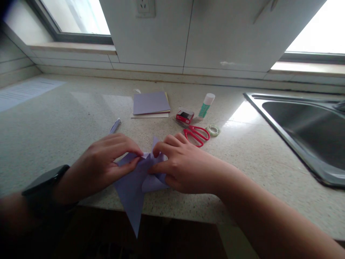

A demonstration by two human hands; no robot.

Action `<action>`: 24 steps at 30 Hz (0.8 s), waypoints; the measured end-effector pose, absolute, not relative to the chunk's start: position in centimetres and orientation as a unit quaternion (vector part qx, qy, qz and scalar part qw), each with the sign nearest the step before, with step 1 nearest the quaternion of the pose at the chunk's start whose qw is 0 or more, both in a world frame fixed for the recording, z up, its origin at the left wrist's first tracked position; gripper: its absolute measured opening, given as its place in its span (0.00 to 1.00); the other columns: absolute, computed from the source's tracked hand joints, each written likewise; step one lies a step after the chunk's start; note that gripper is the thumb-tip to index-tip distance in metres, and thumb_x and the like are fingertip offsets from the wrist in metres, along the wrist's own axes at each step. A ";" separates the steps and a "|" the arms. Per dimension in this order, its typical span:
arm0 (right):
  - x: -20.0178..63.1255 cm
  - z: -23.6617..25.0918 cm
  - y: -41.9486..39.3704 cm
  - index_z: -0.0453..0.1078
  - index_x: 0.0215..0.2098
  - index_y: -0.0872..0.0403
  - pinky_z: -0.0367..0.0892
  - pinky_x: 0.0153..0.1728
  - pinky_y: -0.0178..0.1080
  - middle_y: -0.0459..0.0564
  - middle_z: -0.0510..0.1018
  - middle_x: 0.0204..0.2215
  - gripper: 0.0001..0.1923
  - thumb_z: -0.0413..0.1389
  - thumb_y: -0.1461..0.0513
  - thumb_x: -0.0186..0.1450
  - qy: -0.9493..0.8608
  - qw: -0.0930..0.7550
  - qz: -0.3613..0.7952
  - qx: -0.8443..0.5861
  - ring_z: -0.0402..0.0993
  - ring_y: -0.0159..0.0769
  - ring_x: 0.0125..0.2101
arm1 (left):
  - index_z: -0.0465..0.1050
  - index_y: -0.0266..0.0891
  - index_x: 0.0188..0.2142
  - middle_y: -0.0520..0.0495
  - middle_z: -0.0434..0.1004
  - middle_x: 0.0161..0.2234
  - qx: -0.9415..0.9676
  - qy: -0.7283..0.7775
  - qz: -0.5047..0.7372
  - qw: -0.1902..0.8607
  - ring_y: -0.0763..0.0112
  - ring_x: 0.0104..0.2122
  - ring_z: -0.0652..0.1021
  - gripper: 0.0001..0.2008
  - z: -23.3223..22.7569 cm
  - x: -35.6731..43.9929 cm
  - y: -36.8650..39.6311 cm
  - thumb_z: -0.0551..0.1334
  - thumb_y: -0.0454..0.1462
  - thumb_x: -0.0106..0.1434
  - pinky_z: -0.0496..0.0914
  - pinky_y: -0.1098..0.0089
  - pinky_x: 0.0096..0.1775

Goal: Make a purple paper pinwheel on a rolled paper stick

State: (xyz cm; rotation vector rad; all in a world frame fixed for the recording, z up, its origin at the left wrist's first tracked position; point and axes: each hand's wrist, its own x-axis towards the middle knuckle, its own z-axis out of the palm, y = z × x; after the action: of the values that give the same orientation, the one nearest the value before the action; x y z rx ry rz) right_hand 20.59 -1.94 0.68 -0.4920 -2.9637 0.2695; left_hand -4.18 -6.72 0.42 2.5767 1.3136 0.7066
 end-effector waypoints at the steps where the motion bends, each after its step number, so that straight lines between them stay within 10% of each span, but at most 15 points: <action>1: 20.6 0.7 -1.9 0.77 0.51 0.43 0.58 0.51 0.51 0.52 0.74 0.51 0.20 0.57 0.67 0.64 -0.980 0.062 0.092 -0.164 0.63 0.47 0.49 | 0.77 0.41 0.40 0.49 0.81 0.37 0.878 0.419 0.223 0.067 0.64 0.40 0.77 0.04 0.4 -4.2 -6.9 0.63 0.34 0.69 0.69 0.61 0.45; 24: 20.5 1.0 -1.5 0.77 0.52 0.42 0.59 0.52 0.53 0.52 0.71 0.50 0.23 0.55 0.68 0.64 -0.972 0.049 0.151 -0.172 0.62 0.48 0.50 | 0.79 0.37 0.39 0.48 0.81 0.35 0.932 0.276 0.135 -0.192 0.58 0.38 0.78 0.08 -0.5 -4.7 -7.6 0.59 0.32 0.71 0.71 0.56 0.41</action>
State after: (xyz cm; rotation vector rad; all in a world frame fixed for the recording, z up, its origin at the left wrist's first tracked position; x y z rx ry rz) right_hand 20.47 -1.51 0.95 -0.5243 -2.9637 0.4591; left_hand -4.69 -7.64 -0.53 3.3509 0.9904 0.4855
